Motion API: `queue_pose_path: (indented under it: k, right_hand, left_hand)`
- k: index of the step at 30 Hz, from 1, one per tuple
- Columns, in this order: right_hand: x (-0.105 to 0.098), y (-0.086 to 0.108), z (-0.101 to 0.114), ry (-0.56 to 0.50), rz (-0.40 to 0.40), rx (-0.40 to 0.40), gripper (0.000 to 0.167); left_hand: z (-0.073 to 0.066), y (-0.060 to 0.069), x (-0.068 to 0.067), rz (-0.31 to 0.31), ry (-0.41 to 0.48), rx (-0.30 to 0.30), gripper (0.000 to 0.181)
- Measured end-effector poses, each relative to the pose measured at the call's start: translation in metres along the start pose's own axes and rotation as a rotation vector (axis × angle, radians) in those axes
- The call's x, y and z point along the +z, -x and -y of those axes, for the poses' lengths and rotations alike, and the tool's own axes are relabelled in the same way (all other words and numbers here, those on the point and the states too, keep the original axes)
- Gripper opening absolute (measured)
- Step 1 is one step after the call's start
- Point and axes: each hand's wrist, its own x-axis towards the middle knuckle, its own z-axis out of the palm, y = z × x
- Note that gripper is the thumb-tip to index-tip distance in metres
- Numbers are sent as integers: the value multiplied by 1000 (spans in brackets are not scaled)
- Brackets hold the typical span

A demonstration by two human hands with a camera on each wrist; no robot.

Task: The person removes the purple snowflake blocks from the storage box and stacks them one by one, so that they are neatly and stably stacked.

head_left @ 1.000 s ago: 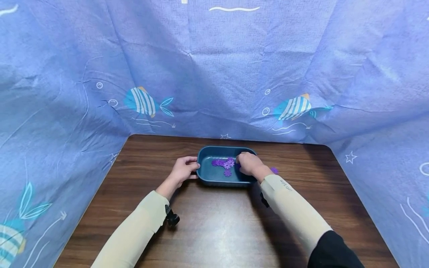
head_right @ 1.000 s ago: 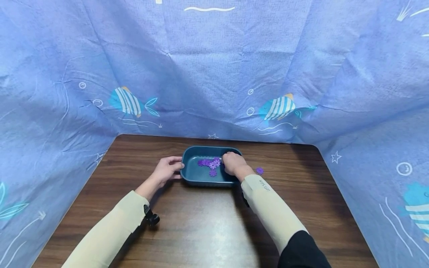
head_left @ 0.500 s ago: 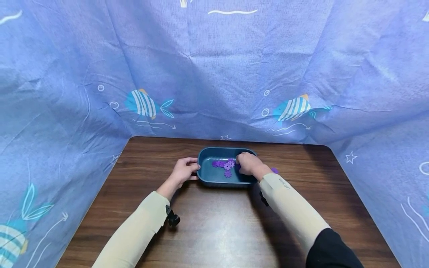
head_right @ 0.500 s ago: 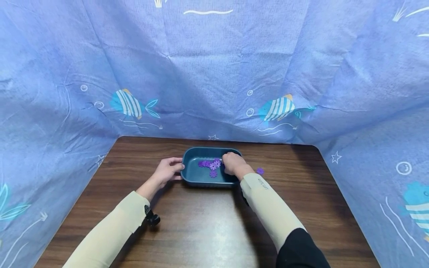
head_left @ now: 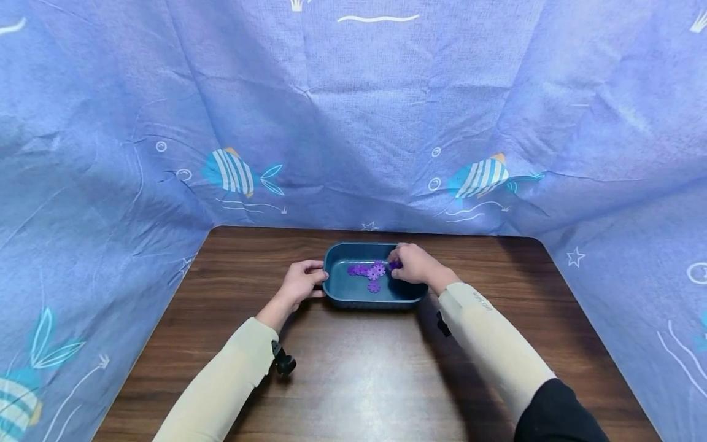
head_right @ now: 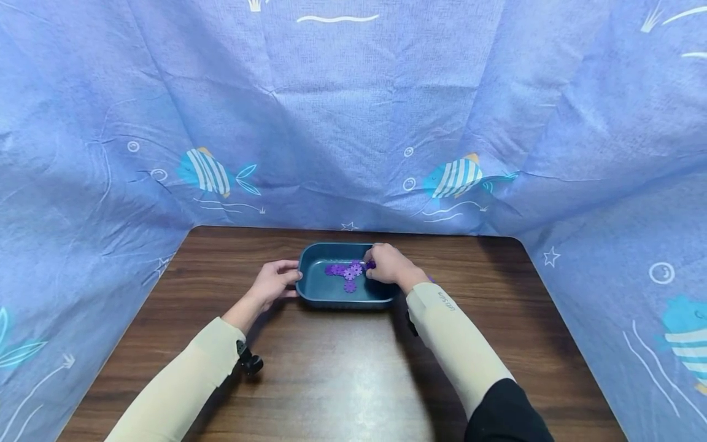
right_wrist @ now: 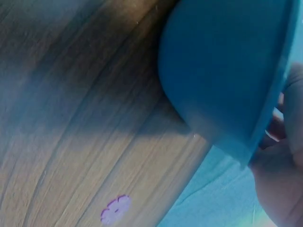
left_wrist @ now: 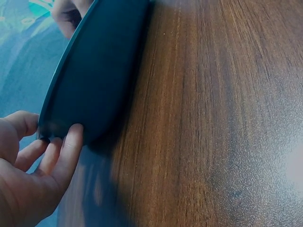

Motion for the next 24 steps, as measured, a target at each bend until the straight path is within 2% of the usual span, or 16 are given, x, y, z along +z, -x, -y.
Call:
queue_pose_path:
  k: [11,24]
  right_hand:
    - [-13,17,-15,-84,-195,-50,28]
    - [-24,44,-40,-159,-312,8,23]
  left_hand:
    - [2,-1,0,-3,-14,-2,43]
    - [-1,1,-2,3,-17,-15,43]
